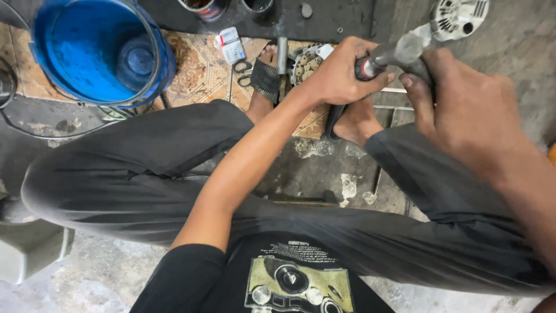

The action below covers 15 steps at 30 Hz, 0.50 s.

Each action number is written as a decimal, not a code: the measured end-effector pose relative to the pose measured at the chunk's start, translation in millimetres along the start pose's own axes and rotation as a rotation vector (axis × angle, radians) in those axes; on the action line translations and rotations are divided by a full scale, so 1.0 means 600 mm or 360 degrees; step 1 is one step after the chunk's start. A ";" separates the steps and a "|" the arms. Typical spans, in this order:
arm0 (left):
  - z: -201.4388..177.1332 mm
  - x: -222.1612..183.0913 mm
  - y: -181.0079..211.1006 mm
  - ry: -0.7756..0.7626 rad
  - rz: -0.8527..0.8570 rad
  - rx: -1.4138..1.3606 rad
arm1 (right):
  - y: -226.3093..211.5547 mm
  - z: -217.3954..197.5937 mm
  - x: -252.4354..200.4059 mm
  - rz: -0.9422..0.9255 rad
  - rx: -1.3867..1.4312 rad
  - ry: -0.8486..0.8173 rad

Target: Disassembling an alternator to remove internal components using various hand tools.

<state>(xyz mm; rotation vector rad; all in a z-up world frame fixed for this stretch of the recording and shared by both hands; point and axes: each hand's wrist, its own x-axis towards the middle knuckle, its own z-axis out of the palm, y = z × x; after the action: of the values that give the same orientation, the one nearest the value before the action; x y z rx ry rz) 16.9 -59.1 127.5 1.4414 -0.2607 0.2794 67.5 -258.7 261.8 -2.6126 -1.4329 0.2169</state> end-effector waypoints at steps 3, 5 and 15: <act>0.000 -0.002 -0.008 0.0048 -0.0106 0.0011 | 0.000 -0.025 -0.008 0.0005 -0.0051 0.0005; 0.003 -0.002 -0.018 0.0050 -0.0051 0.0042 | -0.008 -0.049 -0.022 0.0082 0.0480 0.0063; 0.001 0.000 -0.012 -0.0012 -0.0054 0.0020 | -0.002 0.001 -0.006 0.0035 -0.0100 -0.0080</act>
<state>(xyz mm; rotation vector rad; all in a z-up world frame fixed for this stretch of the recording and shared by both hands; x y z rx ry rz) 19.4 -60.3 121.0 1.4584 -0.2404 0.2483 64.7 -261.0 261.6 -2.6924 -1.4505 0.2462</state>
